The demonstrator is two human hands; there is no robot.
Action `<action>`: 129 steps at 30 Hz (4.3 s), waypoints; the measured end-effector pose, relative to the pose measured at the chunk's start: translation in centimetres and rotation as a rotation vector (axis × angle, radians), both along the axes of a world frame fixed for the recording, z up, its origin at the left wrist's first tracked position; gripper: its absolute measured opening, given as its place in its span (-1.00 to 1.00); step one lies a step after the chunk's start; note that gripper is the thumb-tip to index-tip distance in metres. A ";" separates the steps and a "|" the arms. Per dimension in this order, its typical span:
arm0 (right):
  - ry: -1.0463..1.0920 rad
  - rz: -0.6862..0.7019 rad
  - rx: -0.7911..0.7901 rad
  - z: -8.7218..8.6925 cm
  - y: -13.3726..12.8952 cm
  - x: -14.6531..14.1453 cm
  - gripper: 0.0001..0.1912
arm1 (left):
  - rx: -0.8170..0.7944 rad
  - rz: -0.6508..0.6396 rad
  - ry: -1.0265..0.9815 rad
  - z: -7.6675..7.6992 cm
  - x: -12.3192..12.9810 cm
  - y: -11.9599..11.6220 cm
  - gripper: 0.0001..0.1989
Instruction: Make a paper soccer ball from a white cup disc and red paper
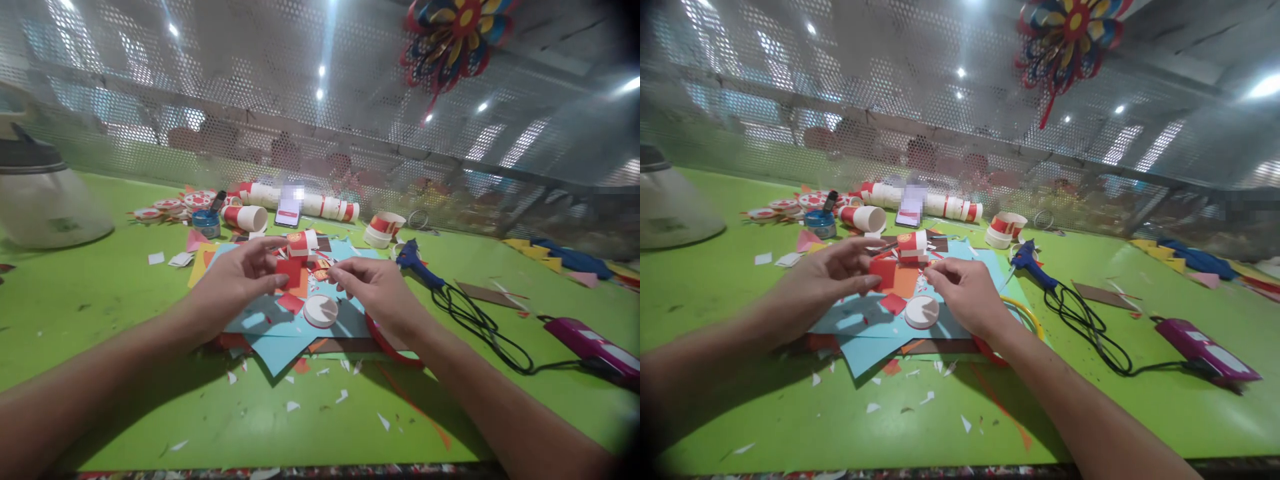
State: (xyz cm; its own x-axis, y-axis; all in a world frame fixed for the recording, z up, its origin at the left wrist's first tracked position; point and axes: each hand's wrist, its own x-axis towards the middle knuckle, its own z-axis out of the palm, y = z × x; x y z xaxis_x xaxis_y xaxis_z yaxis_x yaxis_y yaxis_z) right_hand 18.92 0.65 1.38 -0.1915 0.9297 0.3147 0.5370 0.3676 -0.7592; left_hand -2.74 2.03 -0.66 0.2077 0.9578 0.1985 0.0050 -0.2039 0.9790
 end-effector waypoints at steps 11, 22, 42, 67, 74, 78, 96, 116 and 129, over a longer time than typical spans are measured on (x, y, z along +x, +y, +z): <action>-1.014 -0.017 -0.118 1.0 -2.2 8.6 -0.62 | -0.230 0.064 -0.174 0.5 -1.2 0.7 -0.75; -0.806 -0.132 -0.279 -1.2 -2.3 8.5 -0.28 | -0.163 -0.074 -0.129 0.0 -0.9 0.5 -0.82; -0.269 0.115 -0.440 2.2 -3.9 3.2 -0.62 | -0.340 -0.407 -0.377 0.2 -0.3 -0.2 -0.90; -0.554 0.053 -0.291 0.6 -4.0 2.1 -0.68 | -0.337 -0.347 -0.375 -1.4 0.4 -0.1 -0.85; -0.514 0.058 -0.267 0.4 -4.0 2.1 -0.68 | -0.336 -0.359 -0.377 -1.3 0.2 -0.3 -0.86; -0.488 0.053 -0.301 0.9 -4.1 2.0 -0.70 | -0.332 -0.355 -0.396 -1.2 0.3 -0.3 -0.85; -0.509 0.121 -0.288 -0.4 -3.9 2.5 -0.62 | -0.325 -0.342 -0.393 -1.5 0.5 -0.3 -0.87; -0.527 0.093 -0.265 -0.7 -4.1 2.4 -0.61 | -0.311 -0.347 -0.405 -1.0 0.7 -0.3 -0.83; -0.544 0.097 -0.186 -0.9 -4.1 2.4 -0.62 | -0.316 -0.351 -0.404 -0.9 0.7 -0.5 -0.85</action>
